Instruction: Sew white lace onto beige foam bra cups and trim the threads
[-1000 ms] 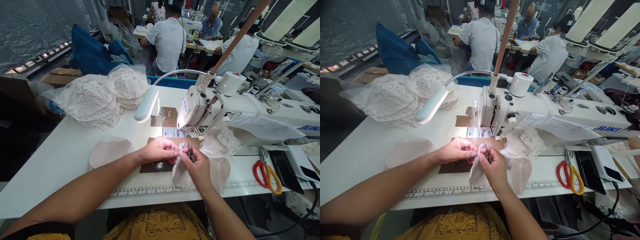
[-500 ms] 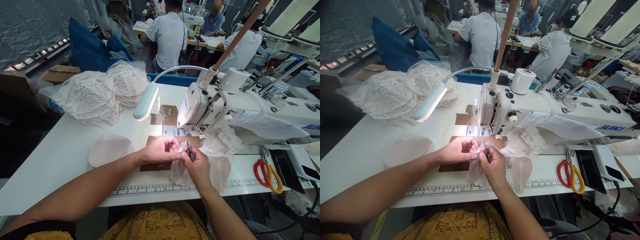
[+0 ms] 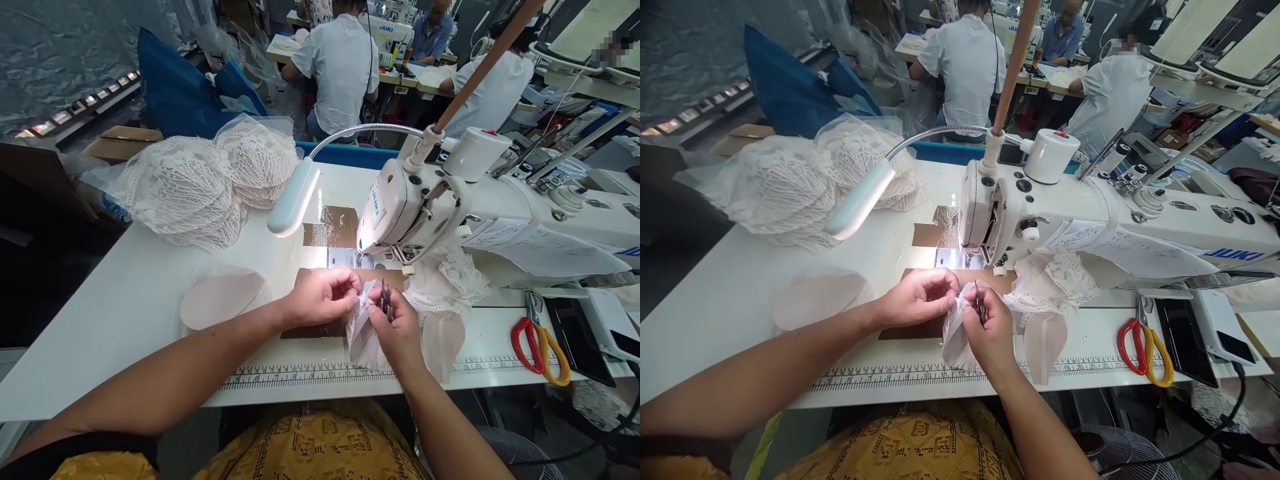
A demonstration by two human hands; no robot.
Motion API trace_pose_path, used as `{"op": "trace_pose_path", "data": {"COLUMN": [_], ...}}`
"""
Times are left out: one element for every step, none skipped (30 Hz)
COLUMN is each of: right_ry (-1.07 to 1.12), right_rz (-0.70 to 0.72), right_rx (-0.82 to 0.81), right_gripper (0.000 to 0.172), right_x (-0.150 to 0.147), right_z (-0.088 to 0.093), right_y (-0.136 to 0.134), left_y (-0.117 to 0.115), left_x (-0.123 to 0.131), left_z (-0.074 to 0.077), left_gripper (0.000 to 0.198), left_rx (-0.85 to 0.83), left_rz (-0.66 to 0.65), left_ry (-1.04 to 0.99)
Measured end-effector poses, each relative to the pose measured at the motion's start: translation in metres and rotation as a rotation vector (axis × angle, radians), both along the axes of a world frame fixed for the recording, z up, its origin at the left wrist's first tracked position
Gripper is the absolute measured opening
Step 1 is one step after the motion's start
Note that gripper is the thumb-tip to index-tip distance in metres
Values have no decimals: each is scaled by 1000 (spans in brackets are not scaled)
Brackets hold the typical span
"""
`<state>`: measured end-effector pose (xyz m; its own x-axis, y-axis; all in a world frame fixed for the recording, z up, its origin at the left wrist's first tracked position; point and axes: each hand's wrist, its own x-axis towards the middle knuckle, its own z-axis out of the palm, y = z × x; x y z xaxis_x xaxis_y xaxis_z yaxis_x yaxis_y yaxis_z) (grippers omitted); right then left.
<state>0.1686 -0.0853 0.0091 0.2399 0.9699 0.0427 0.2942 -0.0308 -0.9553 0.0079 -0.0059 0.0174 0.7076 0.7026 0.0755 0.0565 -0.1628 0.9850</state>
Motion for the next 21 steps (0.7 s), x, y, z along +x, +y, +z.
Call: {"op": "trace_pose_path", "data": {"right_ry": [4, 6, 4, -2, -8, -12, -11, -6, 3, 14, 25, 35, 40, 41, 37, 28, 12, -8, -33, -64, -104], "right_rz": [5, 7, 3, -4, -8, -8, -6, -2, 1, 3, 3, 3, 4, 4, 4, 3, 3, 2, 4, 7, 15], "right_rx": [3, 5, 2, -4, -10, -14, -18, -24, -31, -40, -48, -55, -59, -63, -67, -73, -80, -85, -90, -92, -87], "right_gripper": [7, 7, 8, 8, 9, 9, 10, 9, 9, 10, 10, 12, 13, 14, 15, 15, 14, 14, 13, 13, 13], "right_x": [0, -1, -1, -1, -1, 0, 0, 0, 1, 1, 1, 1, 1, 1, 2, 2, 2, 2, 3, 4, 4], "right_z": [0, 0, 0, -1, -1, -1, -1, -2, -2, -1, -1, -1, -1, -1, -1, -1, -1, -1, 0, 1, 2], "right_y": [0, 1, 1, 1, 1, 1, 1, 1, 1, 1, 1, 1, 0, 0, 0, 1, 1, 1, 2, 3, 4], "left_y": [-1, -2, -3, -4, -5, -5, -5, -4, -3, -2, -1, 0, 1, 2, 3, 3, 4, 5, 6, 7, 7], "left_x": [0, 1, 1, 2, 2, 2, 2, 2, 1, 1, 0, -1, -2, -3, -3, -4, -5, -5, -5, -6, -6], "left_z": [0, 0, 0, 1, 1, 1, 1, 1, 1, 1, 2, 2, 3, 4, 4, 5, 6, 6, 7, 7, 7], "left_gripper": [14, 17, 21, 24, 24, 23, 20, 17, 15, 15, 15, 16, 17, 19, 20, 21, 21, 22, 22, 23, 24], "left_rx": [25, 42, 54, 62, 62, 50, 27, 3, -14, -19, -6, 31, 90, 167, 249, 328, 394, 440, 466, 471, 456], "left_rz": [-16, -28, -33, -30, -26, -26, -32, -41, -51, -52, -45, -32, -20, -10, -8, -13, -26, -43, -60, -75, -93], "left_ry": [-8, -14, -13, -8, -1, 1, -7, -19, -24, -18, 2, 35, 73, 109, 136, 155, 167, 173, 176, 177, 176]}}
